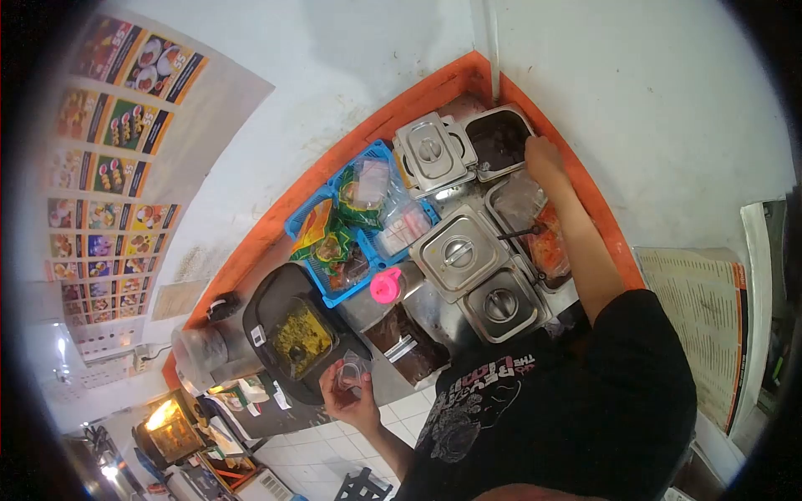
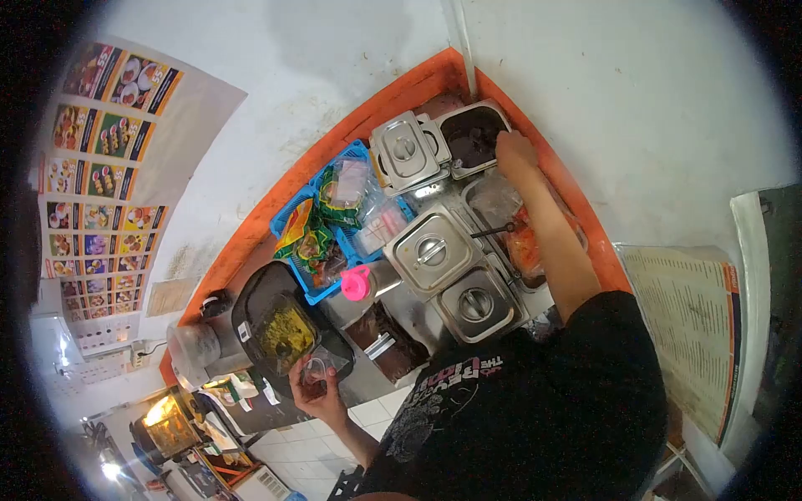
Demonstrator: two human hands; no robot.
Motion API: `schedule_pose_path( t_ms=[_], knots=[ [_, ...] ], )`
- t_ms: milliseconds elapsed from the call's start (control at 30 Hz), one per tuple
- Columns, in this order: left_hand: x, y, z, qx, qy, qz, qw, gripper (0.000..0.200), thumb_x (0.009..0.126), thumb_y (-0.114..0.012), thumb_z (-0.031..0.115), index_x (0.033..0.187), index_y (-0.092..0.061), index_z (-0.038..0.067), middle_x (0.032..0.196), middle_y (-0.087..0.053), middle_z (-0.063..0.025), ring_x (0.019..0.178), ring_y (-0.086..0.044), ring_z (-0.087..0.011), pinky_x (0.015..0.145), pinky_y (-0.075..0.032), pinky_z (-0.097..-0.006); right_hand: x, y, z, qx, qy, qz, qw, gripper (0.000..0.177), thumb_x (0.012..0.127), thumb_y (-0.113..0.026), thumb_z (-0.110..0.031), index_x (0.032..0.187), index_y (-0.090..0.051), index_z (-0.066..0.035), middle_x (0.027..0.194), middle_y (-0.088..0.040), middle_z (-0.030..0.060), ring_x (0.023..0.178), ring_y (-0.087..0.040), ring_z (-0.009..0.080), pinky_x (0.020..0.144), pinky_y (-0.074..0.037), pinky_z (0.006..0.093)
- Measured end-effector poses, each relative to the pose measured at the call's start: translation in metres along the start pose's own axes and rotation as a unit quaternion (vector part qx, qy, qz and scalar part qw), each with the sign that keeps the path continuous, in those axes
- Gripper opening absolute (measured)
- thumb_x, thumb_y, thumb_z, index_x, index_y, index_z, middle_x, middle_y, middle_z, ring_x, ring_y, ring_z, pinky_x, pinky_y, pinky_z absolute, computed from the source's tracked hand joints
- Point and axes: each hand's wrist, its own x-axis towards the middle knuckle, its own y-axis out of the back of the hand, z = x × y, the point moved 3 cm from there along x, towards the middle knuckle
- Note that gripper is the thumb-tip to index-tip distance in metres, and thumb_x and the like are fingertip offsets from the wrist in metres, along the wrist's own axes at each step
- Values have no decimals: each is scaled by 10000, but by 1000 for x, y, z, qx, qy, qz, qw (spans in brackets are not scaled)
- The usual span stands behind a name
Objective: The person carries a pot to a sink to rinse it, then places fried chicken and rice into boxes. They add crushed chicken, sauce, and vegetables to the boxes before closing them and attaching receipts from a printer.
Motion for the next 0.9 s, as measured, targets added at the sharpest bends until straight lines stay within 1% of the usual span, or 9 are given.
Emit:
schedule_pose_path(
  t_ms=[133,300,367,467,600,667,700,767,900],
  knots=[
    [-12,7,2,14,21,1,1000,539,707,-774,-59,1207,-587,15,1171,-585,-143,741,-581,-100,648,-490,-209,25,-60,5,55,45,-25,997,162,828,-570,-41,956,-648,19,1013,-656,260,967,-652,419,819,-538,480],
    [-15,12,2,29,17,0,999,544,702,-775,-60,1206,-588,21,1171,-586,-144,730,-577,-94,649,-489,-214,34,-48,1,73,67,-58,993,207,808,-574,-48,988,-649,18,1032,-648,270,997,-640,416,856,-521,490],
    [-16,13,2,14,26,0,1000,538,705,-779,-53,1203,-589,21,1169,-588,-142,721,-572,-89,641,-486,-207,41,-49,6,61,134,-59,987,326,762,-532,-14,1037,-702,-58,943,-661,257,931,-641,399,856,-508,470],
    [-19,15,0,9,38,-5,999,537,709,-782,-46,1206,-592,23,1166,-590,-138,721,-570,-86,628,-483,-200,38,-47,6,55,199,-69,976,323,763,-533,-12,1033,-704,-56,981,-663,249,950,-641,396,856,-508,477],
    [-20,15,-1,9,29,-10,999,539,712,-786,-37,1212,-594,24,1164,-593,-136,716,-567,-83,616,-478,-194,16,-6,-5,46,132,-48,989,295,771,-543,-36,1009,-715,-65,1010,-670,217,948,-644,386,830,-516,478],
    [-20,16,0,1,24,-7,1000,550,711,-790,-33,1221,-594,28,1164,-595,-135,710,-565,-81,614,-475,-195,23,2,-3,19,149,26,988,144,799,-599,-92,885,-704,-45,914,-687,200,900,-677,364,766,-547,469],
    [-20,15,1,1,24,-8,1000,550,711,-790,-33,1221,-594,28,1164,-595,-135,710,-565,-81,614,-475,-195,25,3,-5,19,148,26,988,144,799,-599,-92,885,-704,-45,914,-687,200,900,-677,364,766,-547,469],
    [-18,14,4,8,22,-13,1000,557,708,-789,-41,1224,-595,34,1166,-596,-136,708,-563,-80,610,-472,-195,27,5,-10,-86,151,69,982,153,819,-575,-101,868,-716,-67,915,-691,192,890,-688,335,741,-549,467],
    [-18,16,-1,0,13,-16,1000,573,700,-782,-61,1232,-592,38,1172,-592,-140,689,-555,-76,602,-468,-196,17,5,-8,-123,134,64,981,156,820,-570,-103,850,-721,-73,938,-697,181,884,-693,320,735,-550,464]
  ],
)
